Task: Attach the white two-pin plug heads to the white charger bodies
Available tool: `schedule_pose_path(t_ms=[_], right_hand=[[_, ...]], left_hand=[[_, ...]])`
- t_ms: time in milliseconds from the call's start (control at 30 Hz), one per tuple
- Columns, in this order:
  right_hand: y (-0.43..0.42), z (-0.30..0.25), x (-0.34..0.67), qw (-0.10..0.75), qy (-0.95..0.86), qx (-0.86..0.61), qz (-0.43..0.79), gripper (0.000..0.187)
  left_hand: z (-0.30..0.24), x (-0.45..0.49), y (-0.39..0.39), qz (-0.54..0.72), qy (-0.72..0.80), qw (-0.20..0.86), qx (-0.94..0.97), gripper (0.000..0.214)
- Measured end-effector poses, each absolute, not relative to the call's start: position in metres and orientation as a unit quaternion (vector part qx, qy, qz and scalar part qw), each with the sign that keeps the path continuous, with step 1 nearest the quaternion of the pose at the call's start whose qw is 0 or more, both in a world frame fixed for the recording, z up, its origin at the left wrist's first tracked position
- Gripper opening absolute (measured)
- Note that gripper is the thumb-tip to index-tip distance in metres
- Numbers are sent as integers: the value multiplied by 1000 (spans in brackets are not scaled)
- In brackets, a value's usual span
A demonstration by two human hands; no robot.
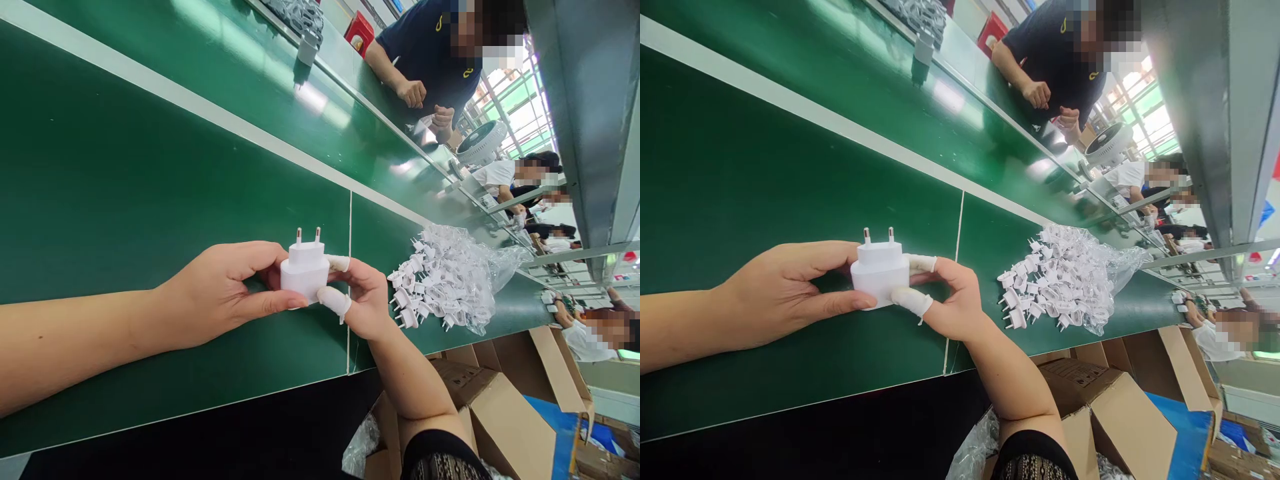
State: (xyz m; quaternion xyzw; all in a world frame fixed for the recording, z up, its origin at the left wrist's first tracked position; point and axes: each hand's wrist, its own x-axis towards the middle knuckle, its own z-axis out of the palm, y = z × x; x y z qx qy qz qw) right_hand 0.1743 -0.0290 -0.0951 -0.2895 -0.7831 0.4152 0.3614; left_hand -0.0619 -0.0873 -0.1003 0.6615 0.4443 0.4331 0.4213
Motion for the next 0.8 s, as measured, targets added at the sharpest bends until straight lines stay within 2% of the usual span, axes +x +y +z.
schedule_pose_path(t_ms=[67,133,300,367,533,667,733,800], right_hand=[[-29,-97,173,345,-732,-316,495,46],[-29,-97,171,347,-702,-332,526,49],[-31,-92,169,364,-739,-309,476,41],[-32,-91,169,361,-754,-295,462,39],[-32,-92,168,341,-747,-327,468,38],[-33,-92,167,349,-729,-341,481,37],[-33,-90,167,348,-719,-350,490,35],[-33,-90,167,338,-709,-367,497,35]], left_hand=[[-100,-61,-87,425,454,431,653,31],[-98,-58,-88,427,457,452,635,31],[-91,-54,-86,472,470,517,538,37],[-88,-55,-84,467,477,502,550,33],[-87,-60,-82,443,469,468,604,48],[-96,-62,-81,480,439,482,588,46],[-102,-61,-79,476,428,504,581,38],[-107,-58,-76,453,431,533,570,41]])
